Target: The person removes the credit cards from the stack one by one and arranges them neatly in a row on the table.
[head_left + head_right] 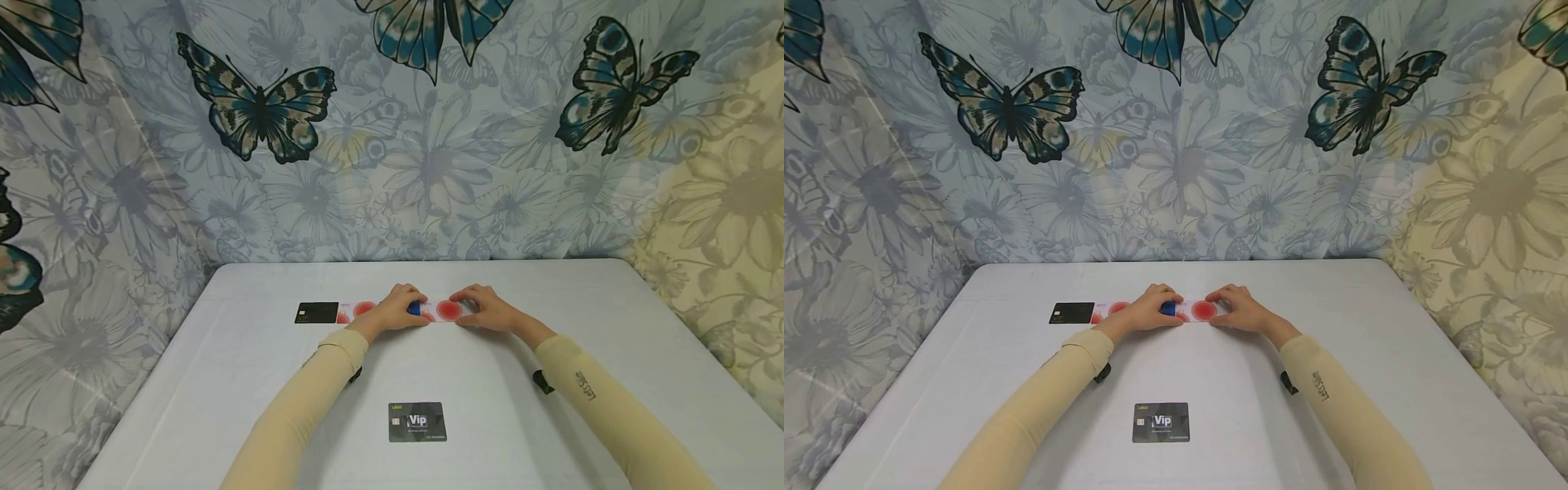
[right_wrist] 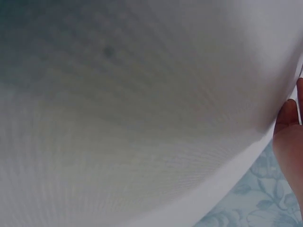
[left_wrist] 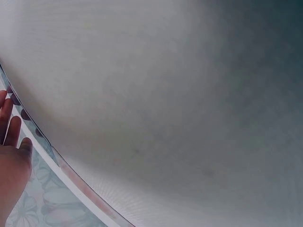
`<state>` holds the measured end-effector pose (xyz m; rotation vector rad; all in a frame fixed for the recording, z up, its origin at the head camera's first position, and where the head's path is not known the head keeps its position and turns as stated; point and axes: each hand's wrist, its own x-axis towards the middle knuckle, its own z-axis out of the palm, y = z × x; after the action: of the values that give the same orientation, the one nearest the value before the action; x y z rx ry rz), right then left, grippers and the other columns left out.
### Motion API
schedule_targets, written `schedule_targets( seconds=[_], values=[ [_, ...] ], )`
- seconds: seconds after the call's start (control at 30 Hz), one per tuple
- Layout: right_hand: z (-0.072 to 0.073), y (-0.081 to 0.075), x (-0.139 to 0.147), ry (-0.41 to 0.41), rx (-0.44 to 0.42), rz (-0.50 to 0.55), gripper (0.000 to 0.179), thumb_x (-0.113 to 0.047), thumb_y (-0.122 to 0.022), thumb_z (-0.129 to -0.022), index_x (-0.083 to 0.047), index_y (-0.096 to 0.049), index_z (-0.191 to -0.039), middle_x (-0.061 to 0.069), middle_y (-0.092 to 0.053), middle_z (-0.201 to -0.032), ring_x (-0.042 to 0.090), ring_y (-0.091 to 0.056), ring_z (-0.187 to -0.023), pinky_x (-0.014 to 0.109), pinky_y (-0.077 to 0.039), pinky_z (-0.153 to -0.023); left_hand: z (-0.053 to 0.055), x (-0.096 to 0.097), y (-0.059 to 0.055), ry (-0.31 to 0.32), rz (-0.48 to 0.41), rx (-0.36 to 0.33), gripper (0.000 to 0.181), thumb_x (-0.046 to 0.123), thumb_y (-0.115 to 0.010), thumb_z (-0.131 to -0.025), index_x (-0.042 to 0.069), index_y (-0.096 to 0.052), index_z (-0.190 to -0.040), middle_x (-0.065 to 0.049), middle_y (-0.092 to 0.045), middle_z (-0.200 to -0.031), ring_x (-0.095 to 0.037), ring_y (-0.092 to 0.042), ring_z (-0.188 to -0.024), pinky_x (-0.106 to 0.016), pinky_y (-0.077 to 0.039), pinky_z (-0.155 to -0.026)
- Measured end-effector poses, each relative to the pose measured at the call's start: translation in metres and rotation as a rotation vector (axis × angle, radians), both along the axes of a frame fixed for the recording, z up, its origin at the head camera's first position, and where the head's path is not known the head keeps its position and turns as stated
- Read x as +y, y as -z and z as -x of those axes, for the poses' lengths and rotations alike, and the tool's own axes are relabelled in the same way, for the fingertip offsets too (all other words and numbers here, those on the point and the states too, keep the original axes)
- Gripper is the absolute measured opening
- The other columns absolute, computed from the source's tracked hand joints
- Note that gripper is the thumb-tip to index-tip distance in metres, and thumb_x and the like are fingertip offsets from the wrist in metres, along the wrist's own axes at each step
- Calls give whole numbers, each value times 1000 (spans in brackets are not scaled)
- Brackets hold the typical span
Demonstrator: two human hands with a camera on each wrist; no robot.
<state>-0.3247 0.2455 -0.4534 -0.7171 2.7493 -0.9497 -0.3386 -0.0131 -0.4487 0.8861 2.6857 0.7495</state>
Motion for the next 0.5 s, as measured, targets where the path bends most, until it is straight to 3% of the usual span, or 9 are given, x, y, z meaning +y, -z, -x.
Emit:
schedule_targets(
  seconds=[0.5],
  values=[
    [0, 1, 1, -9, 28, 5, 43, -21, -72, -86, -7, -62, -125, 17, -52, -126, 37, -37, -118, 57, -34, -95, -3, 2, -2, -37, -16, -10, 49, 34, -72, -89, 10, -60, -130, -7, -48, -134, -23, -39, -124, -36, -38, -104]
  ],
)
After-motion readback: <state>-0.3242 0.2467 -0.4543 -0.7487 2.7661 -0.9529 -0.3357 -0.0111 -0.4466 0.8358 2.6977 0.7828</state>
